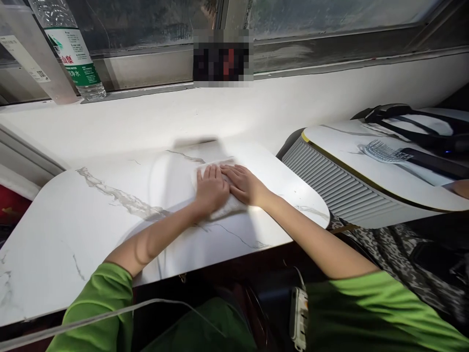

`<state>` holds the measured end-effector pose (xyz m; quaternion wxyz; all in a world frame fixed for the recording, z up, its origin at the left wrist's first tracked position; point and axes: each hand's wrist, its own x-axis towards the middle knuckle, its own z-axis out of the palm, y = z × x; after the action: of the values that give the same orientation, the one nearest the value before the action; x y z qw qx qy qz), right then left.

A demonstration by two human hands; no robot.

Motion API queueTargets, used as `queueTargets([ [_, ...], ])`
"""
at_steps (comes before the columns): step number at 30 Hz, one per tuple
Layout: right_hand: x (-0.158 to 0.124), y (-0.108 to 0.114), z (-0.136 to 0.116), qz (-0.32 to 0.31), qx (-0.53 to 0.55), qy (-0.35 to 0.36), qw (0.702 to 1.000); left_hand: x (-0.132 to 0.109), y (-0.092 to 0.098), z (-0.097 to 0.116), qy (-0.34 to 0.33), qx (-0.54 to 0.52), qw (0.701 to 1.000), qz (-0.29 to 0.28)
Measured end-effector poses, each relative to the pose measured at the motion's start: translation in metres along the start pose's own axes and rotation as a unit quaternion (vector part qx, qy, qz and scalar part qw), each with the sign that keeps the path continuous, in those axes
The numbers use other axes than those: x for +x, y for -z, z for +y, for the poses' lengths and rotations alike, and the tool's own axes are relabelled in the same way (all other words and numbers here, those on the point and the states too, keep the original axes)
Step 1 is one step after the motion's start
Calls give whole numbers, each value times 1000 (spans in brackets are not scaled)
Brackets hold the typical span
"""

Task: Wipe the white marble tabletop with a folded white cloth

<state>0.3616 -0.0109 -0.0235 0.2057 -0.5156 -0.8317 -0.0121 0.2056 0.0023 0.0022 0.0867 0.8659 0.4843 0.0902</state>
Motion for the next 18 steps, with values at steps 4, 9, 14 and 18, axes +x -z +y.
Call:
queueTargets([
  [4,-77,29,-1,23,-8,5,1000,-35,-16,54,-67,-2,998,-5],
  [9,-119,52,12,31,-14,-14,999,-36,-34,93,-122,-2,992,44],
  [14,-100,53,44,27,-3,-21,999,-3,-38,99,-112,-4,993,43],
  [18,-62,44,79,26,-8,-29,999,44,-36,89,-86,-3,996,27],
])
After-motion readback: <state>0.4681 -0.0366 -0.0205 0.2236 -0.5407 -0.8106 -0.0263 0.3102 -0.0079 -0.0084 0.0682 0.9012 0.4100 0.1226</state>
